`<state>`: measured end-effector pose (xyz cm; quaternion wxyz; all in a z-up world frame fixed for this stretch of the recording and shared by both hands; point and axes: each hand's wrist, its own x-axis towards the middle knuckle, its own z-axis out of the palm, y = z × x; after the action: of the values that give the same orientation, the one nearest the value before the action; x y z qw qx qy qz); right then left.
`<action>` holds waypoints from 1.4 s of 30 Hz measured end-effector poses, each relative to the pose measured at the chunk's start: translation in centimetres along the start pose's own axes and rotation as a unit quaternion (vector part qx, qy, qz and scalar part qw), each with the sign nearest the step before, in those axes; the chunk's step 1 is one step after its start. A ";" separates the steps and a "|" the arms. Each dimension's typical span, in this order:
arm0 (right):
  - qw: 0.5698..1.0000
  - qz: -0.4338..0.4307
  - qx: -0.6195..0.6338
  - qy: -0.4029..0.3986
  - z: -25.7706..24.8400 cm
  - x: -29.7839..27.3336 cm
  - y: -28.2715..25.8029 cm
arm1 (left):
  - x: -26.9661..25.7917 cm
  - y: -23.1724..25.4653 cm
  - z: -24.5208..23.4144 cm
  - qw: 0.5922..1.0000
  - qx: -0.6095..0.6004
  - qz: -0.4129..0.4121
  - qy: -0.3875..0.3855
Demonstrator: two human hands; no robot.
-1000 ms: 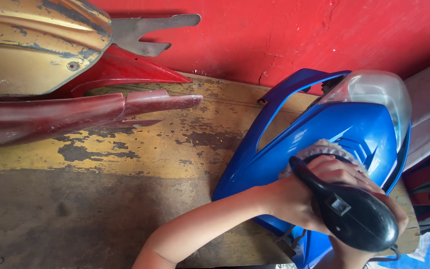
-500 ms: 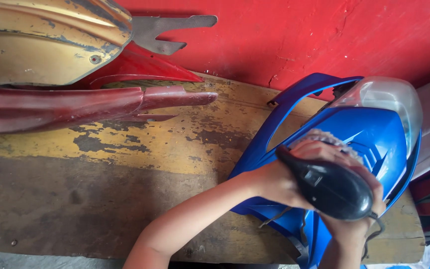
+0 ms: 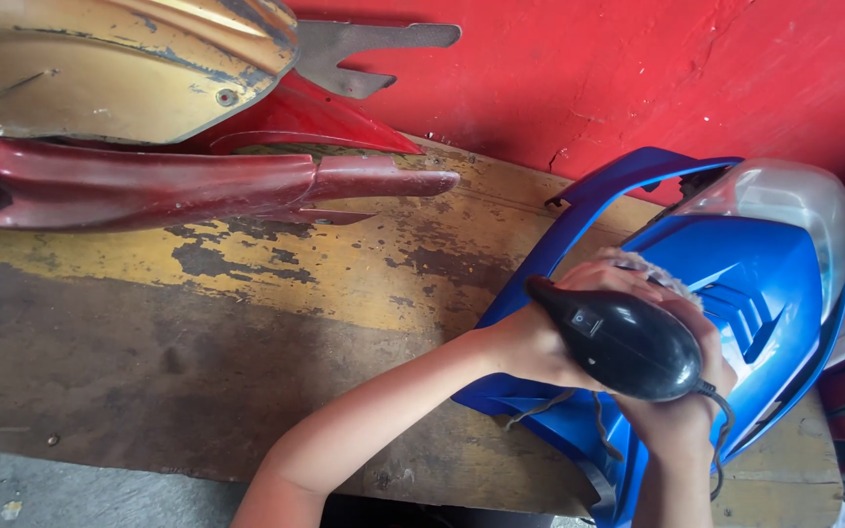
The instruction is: The person uses a power buffer with a white pad to polish a blue motorcycle fairing on a wooden workbench. They move the tool across the surface, covering the main body and edges, while other fairing parts rest nearby.
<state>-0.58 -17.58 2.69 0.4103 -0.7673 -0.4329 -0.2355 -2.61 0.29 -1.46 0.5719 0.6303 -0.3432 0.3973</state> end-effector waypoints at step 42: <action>0.964 -0.095 0.016 -0.246 9.8 5.0 -3.5 | -13.2 -2.2 -4.3 0.962 -0.002 -0.196 0.192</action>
<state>-0.96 -6.06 2.33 0.2788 -0.7506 -0.5950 -0.0702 -7.02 4.52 -14.15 0.6950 0.5960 -0.0974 0.3901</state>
